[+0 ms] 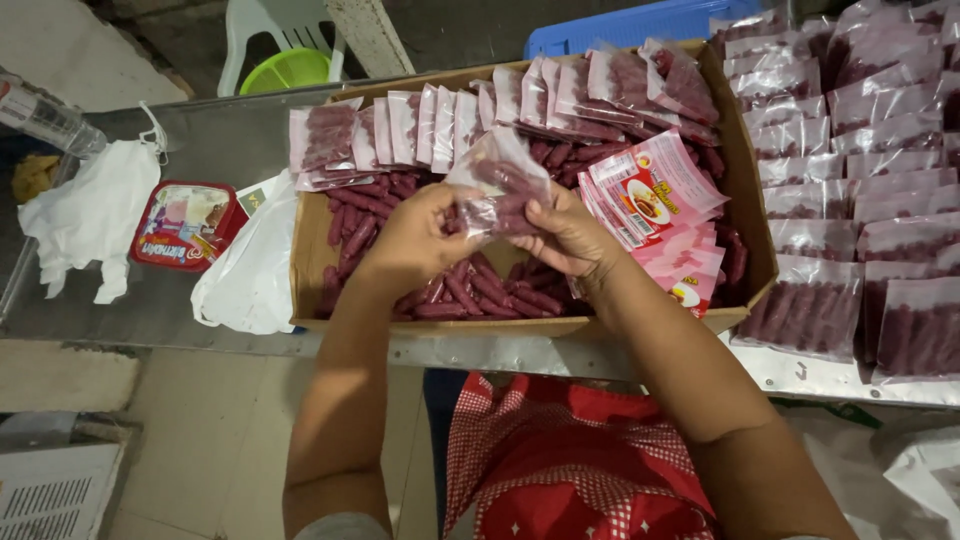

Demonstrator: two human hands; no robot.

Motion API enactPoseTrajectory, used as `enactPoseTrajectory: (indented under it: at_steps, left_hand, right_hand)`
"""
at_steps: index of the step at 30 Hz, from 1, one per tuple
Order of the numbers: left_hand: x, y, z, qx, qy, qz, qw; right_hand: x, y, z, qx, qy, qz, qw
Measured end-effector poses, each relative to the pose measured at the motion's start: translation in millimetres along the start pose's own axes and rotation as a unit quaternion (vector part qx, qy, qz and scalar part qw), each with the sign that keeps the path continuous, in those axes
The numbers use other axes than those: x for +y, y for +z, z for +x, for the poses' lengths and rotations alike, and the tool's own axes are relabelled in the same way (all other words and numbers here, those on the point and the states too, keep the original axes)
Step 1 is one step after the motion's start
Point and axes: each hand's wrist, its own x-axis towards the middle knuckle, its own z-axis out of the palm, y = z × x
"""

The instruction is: The person places purple snack sticks into plastic packets by hand, ensuring several sticks are in each packet before setting the filled packets onto a metal surface.

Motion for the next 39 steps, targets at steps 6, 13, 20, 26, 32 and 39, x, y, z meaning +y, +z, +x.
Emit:
enactPoseTrajectory:
  at_steps: [6,13,20,26,32,39]
  left_hand:
    - [-5.7,-1.5,1.0,0.044,0.012,-0.022,0.999]
    - [21.0,-4.3,12.0,-0.011,0.035,0.241,0.970]
    - [36.3,-2.8,21.7,-0.097,-0.052,0.307,0.945]
    - [25.3,-23.6,3.2,0.025,-0.027,0.191,0.981]
    - [-45.1,-26.5,19.5,0.151,0.045,-0.061,0.986]
    - [-49.2,-4.2,33.7,0.177,0.086,-0.116,0.974]
  right_hand:
    - [-0.7,11.4,-0.5,-0.052,0.017,-0.002,0.998]
    - [20.2,-43.9,12.3,-0.037,0.006,0.029,0.999]
    - [9.4,-14.3,6.0,-0.061,0.003,0.049,0.997]
    - [-24.4,52.5,-7.6,-0.030,0.016,0.092,0.995]
    - [-21.7,48.4,-7.5,0.002,0.042,0.058,0.997]
    - [-28.6,72.4,-13.8,-0.043,0.062,0.023,0.997]
